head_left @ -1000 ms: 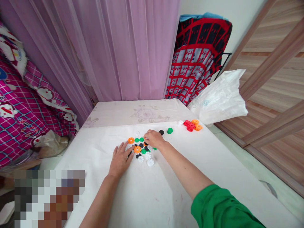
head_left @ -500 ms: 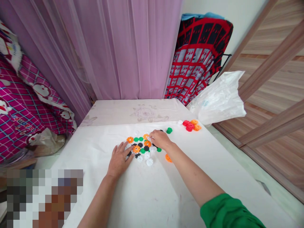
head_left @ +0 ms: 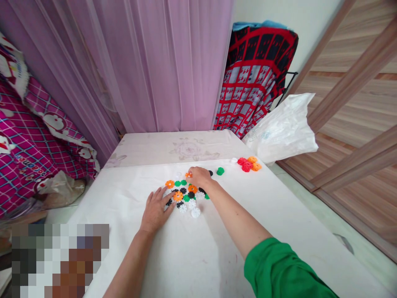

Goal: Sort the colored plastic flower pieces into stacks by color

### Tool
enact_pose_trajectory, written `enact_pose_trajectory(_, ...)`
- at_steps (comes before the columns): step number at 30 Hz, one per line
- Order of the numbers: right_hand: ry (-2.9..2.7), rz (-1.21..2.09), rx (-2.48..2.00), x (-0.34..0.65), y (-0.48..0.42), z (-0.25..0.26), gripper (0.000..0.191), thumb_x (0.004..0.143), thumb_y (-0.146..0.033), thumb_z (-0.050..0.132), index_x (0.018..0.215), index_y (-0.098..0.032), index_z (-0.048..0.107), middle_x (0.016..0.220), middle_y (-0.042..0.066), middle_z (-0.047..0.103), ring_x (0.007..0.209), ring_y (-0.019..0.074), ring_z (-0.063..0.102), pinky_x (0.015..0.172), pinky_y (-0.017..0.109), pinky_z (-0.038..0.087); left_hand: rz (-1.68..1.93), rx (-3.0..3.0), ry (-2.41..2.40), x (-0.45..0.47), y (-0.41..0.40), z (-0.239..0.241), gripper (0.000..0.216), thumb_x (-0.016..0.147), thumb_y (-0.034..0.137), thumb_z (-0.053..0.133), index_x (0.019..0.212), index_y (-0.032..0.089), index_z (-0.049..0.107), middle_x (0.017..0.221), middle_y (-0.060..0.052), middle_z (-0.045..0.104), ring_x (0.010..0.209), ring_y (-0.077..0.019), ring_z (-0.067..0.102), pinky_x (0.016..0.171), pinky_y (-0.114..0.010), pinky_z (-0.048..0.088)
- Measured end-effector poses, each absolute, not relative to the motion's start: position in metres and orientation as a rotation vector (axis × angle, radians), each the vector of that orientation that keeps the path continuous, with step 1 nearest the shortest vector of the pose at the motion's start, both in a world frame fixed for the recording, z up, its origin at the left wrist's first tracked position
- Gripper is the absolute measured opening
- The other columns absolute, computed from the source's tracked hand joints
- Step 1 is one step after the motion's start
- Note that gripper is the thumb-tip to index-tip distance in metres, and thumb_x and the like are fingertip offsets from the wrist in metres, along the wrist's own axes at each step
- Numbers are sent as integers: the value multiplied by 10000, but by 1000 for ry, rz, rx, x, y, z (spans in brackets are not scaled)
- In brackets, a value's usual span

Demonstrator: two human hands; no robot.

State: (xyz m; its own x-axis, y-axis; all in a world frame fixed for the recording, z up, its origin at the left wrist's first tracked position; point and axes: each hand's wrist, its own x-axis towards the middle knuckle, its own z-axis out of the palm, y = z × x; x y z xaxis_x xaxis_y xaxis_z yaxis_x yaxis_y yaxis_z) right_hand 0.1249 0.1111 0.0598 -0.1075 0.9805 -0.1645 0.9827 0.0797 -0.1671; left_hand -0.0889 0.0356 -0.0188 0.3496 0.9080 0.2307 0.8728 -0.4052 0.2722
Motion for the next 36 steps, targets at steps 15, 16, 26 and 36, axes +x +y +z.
enact_pose_trajectory(15,2309,-495,2240,238,-16,75,458,747,-268,615,1202,-224,593,1137,45,674,974,184,626,815,268,416,836,2401,1613,-98,46,-33,448,912,516,436,1235,284,641,1372,-85,593,1275,-282,537,1088,-536,387)
enact_pose_trajectory(16,2309,-482,2229,237,-20,74,460,747,-264,610,1205,-223,591,1157,50,667,994,190,622,825,272,414,845,2395,1616,-98,46,-34,450,910,518,435,1226,276,647,1361,-87,602,1270,-282,542,1087,-532,390)
enact_pose_trajectory(26,2296,-433,2126,224,-23,65,470,761,-257,564,1228,-210,573,1214,81,627,1086,226,596,844,295,404,831,2387,1623,-99,45,-30,434,904,505,435,1191,274,665,1346,-74,616,1250,-283,558,1083,-519,400)
enact_pose_trajectory(36,2043,-480,2098,223,-33,67,559,782,-200,530,1331,-224,433,1029,72,720,980,253,662,699,288,377,827,2369,1628,-97,43,-26,428,899,491,434,1182,270,666,1350,-76,613,1255,-275,554,1093,-513,390)
